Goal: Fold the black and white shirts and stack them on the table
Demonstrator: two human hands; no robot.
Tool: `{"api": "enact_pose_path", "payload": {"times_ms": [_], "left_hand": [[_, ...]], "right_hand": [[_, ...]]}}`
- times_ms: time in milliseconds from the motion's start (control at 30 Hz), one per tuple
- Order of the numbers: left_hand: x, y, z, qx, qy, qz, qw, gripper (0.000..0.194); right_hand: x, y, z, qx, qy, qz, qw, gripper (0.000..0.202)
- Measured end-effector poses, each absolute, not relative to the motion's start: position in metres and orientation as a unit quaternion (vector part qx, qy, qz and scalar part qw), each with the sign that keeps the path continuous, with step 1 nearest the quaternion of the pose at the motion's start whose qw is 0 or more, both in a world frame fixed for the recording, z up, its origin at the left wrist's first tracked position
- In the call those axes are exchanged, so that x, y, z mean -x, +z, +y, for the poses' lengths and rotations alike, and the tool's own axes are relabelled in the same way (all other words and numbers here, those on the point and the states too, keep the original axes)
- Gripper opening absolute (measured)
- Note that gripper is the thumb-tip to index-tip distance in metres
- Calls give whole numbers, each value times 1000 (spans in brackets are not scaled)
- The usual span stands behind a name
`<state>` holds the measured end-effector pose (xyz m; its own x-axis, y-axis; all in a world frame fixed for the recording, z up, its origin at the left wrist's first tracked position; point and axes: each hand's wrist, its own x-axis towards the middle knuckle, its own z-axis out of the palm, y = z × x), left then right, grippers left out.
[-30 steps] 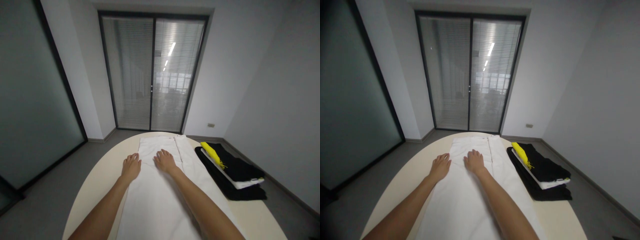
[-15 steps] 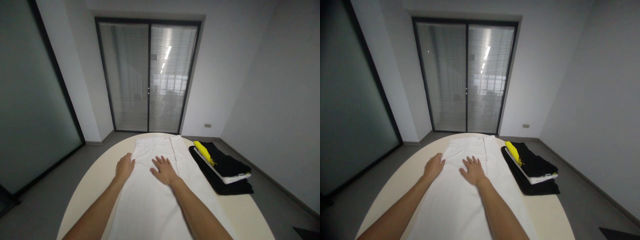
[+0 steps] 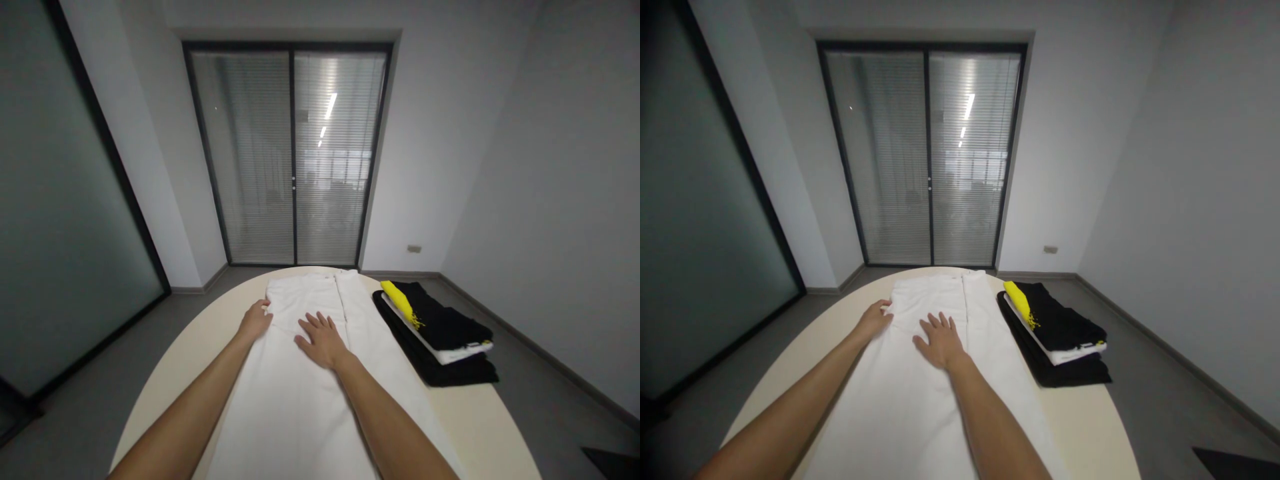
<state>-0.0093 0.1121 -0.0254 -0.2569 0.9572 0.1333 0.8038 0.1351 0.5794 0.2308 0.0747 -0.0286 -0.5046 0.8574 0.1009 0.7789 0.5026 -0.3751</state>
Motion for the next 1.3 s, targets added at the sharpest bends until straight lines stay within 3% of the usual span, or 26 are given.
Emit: {"api": "enact_pose_path", "payload": {"times_ms": [367,667,867,1067,1300], "left_hand": [[-69,20,121,-654,280,692,124,35],[-140,6,93,-708,187,668,132,31],[-132,10,48,-715,87,685,109,47],[-119,29,8,-738,-33,666,103,30],[-122,60,-15,-786,-34,594,164,30]], "right_hand": [[-234,-35,84,493,225,-785,301,51],[-248,-39,103,536,292,-640,467,42],[-247,-51,111,533,242,-684,436,31],[-245,-54,111,539,214,-709,401,32],[-253,-50,120,560,235,-679,413,42]]}}
